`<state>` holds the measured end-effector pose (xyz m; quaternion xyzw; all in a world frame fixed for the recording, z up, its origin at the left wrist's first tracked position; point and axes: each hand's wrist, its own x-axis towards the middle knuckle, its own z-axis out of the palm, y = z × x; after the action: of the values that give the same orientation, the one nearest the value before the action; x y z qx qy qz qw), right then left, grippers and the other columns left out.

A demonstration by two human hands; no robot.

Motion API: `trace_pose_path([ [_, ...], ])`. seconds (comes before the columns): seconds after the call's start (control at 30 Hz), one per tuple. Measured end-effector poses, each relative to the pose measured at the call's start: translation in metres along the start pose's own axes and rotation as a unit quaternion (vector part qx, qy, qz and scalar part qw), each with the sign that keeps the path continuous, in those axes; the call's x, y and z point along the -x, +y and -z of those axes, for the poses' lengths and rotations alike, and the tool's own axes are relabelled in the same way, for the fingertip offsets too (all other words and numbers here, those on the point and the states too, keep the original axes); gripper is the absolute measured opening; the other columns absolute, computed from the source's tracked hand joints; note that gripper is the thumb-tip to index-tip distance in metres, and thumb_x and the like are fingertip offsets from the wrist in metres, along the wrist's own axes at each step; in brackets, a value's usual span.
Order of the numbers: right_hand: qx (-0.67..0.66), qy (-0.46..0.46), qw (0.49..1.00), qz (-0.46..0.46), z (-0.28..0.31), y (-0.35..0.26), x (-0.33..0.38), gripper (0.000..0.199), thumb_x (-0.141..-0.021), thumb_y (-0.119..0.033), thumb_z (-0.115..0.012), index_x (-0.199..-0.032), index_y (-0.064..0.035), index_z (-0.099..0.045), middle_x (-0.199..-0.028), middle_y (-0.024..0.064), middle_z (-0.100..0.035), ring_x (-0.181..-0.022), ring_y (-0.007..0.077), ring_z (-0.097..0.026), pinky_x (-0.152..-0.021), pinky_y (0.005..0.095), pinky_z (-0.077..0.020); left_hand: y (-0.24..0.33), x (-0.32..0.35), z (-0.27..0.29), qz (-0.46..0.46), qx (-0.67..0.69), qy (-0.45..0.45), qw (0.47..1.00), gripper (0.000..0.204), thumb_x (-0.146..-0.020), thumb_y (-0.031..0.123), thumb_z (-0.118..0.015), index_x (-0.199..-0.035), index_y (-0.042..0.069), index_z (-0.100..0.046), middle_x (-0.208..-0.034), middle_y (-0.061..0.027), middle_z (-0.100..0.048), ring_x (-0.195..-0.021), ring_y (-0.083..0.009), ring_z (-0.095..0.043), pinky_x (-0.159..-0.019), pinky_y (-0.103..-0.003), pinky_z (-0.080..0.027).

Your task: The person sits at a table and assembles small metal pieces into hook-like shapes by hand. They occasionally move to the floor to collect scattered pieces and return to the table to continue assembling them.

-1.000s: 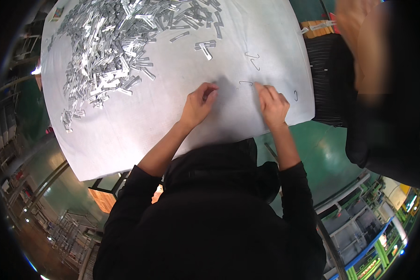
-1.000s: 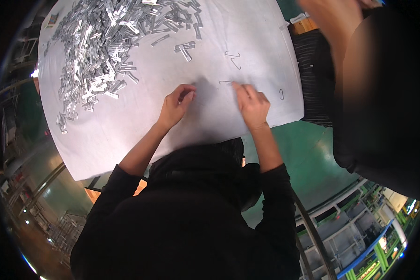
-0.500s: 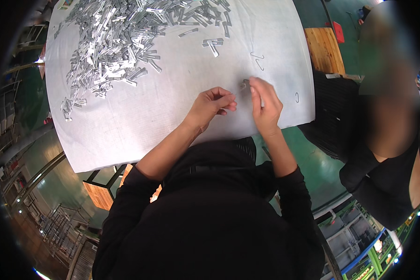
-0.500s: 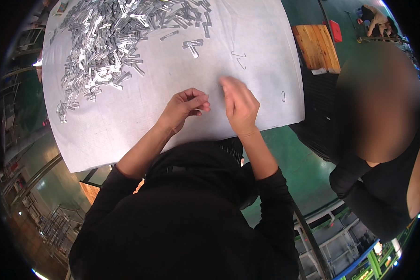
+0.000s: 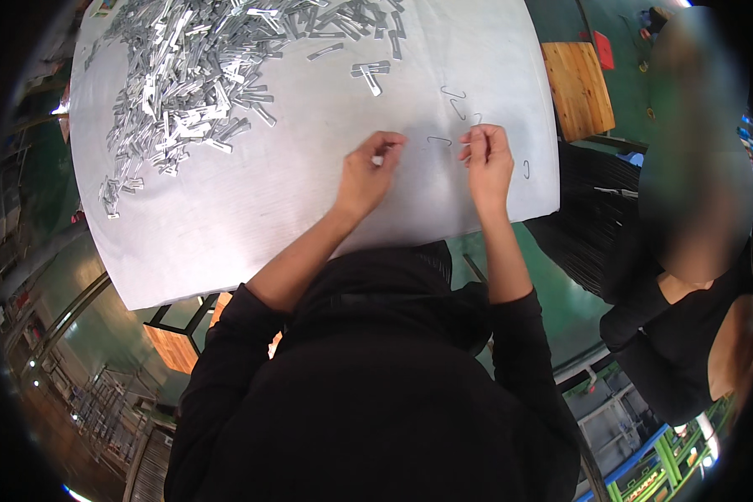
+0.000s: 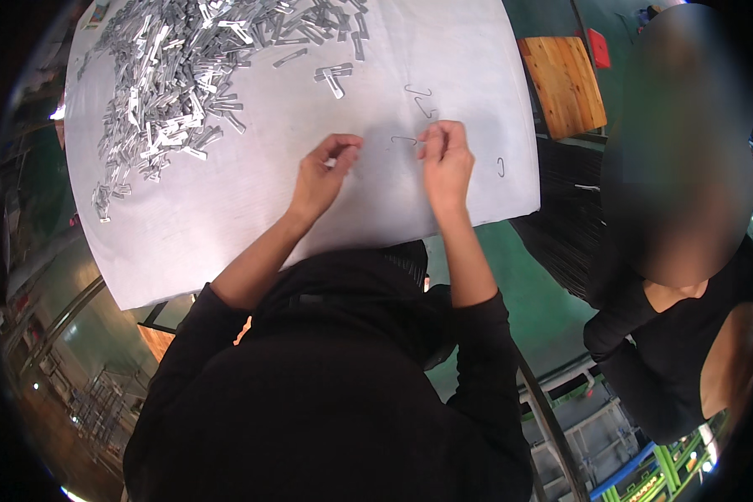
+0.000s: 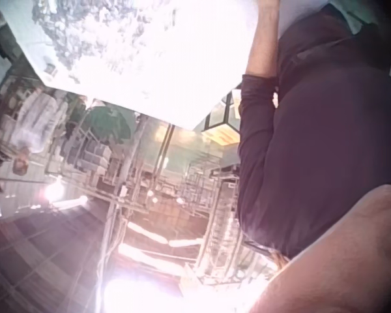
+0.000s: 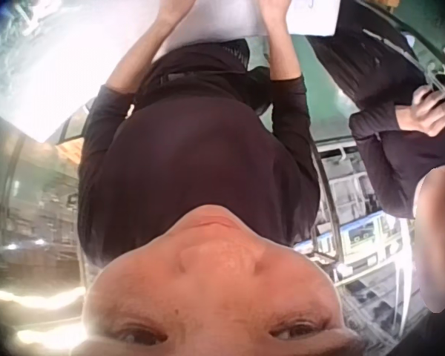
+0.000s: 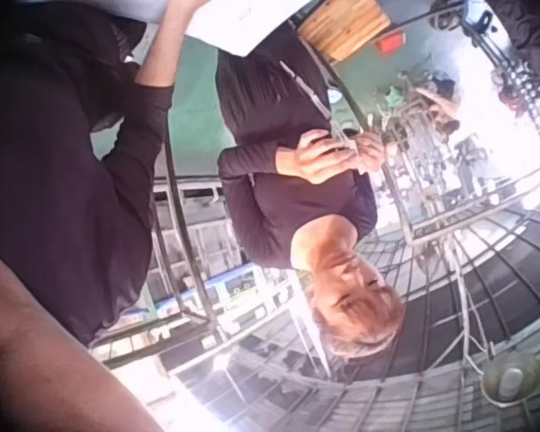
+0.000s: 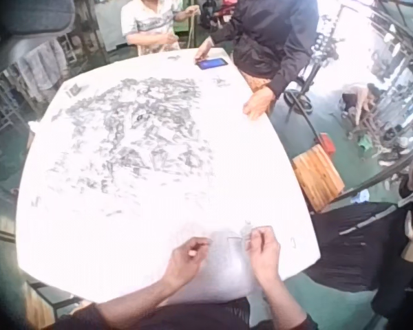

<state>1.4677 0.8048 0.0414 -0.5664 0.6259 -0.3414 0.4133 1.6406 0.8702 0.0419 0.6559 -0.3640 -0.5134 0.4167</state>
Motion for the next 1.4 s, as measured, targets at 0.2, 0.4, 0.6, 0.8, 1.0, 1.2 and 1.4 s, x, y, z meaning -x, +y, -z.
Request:
trace_pose_path([
  [0.2,0.386,0.110,0.889,0.218,0.019,0.061,-0.033,0.011,-0.087,-0.011,-0.057,-0.095,-0.0048,-0.058,-0.077,0.0104,-0.064,-0.061,0.0255,-0.062,-0.053,0.0332,-0.0494,-0.046,-0.023,0.031,-0.208,-0.195,0.061,0.956,0.028,-0.078,-0.009,-0.051,-0.101,0.005,-0.059,-0.096,-0.0070,-0.060,-0.081,-0.0184,-0.058,-0.064,-0.029,-0.047],
  [0.4,0.445,0.100,0.845,0.279,0.013,0.087,-0.035,0.019,-0.079,-0.007,-0.060,-0.098,-0.0057,-0.060,-0.073,0.0055,-0.058,-0.058,0.0219,-0.059,-0.048,0.0325,-0.0475,-0.060,-0.030,0.030,-0.304,-0.272,0.049,0.912,0.037,-0.067,-0.012,-0.050,-0.098,0.008,-0.059,-0.098,-0.0067,-0.059,-0.083,-0.0249,-0.055,-0.065,-0.032,-0.048],
  [0.6,0.479,0.105,0.816,0.307,0.010,0.089,-0.035,0.025,-0.077,-0.006,-0.057,-0.102,-0.0038,-0.060,-0.070,0.0029,-0.055,-0.055,0.0175,-0.055,-0.046,0.0294,-0.0453,-0.059,-0.029,0.029,-0.318,-0.304,0.023,0.898,0.037,-0.065,-0.008,-0.053,-0.097,0.009,-0.059,-0.097,-0.0048,-0.059,-0.087,-0.0269,-0.055,-0.070,-0.034,-0.049],
  [0.8,0.515,0.099,0.798,0.296,0.007,0.088,-0.035,0.028,-0.074,-0.004,-0.055,-0.102,-0.0026,-0.060,-0.070,0.0016,-0.054,-0.054,0.0154,-0.054,-0.045,0.0281,-0.0448,-0.057,-0.028,0.029,-0.317,-0.315,0.009,0.895,0.036,-0.064,-0.006,-0.055,-0.097,0.009,-0.059,-0.097,-0.0050,-0.059,-0.088,-0.0272,-0.055,-0.074,-0.034,-0.049],
  [1.0,0.505,0.104,0.802,0.302,0.008,0.085,-0.039,0.024,-0.076,-0.004,-0.054,-0.099,-0.0030,-0.060,-0.069,0.0027,-0.054,-0.054,0.0166,-0.056,-0.045,0.0286,-0.0454,-0.056,-0.029,0.028,-0.335,-0.323,0.016,0.885,0.035,-0.064,-0.005,-0.055,-0.097,0.008,-0.059,-0.097,-0.0051,-0.058,-0.088,-0.0271,-0.054,-0.074,-0.034,-0.048],
  [1.2,0.386,0.063,0.875,0.286,0.011,0.067,-0.023,0.013,-0.080,-0.013,-0.058,-0.091,-0.0074,-0.062,-0.065,0.0050,-0.055,-0.055,0.0228,-0.058,-0.048,0.0334,-0.0466,-0.058,-0.026,0.029,-0.329,-0.312,0.005,0.891,0.036,-0.065,-0.008,-0.051,-0.097,0.006,-0.058,-0.099,-0.0089,-0.058,-0.092,-0.0297,-0.053,-0.078,-0.036,-0.046],
  [1.4,0.345,0.062,0.904,0.244,0.010,0.059,-0.021,0.009,-0.084,-0.018,-0.060,-0.087,-0.0105,-0.063,-0.076,0.0049,-0.058,-0.057,0.0258,-0.058,-0.049,0.0357,-0.0459,-0.056,-0.024,0.029,-0.328,-0.298,0.009,0.896,0.038,-0.063,-0.011,-0.049,-0.096,0.005,-0.058,-0.098,-0.0090,-0.058,-0.092,-0.0299,-0.053,-0.078,-0.036,-0.046],
])
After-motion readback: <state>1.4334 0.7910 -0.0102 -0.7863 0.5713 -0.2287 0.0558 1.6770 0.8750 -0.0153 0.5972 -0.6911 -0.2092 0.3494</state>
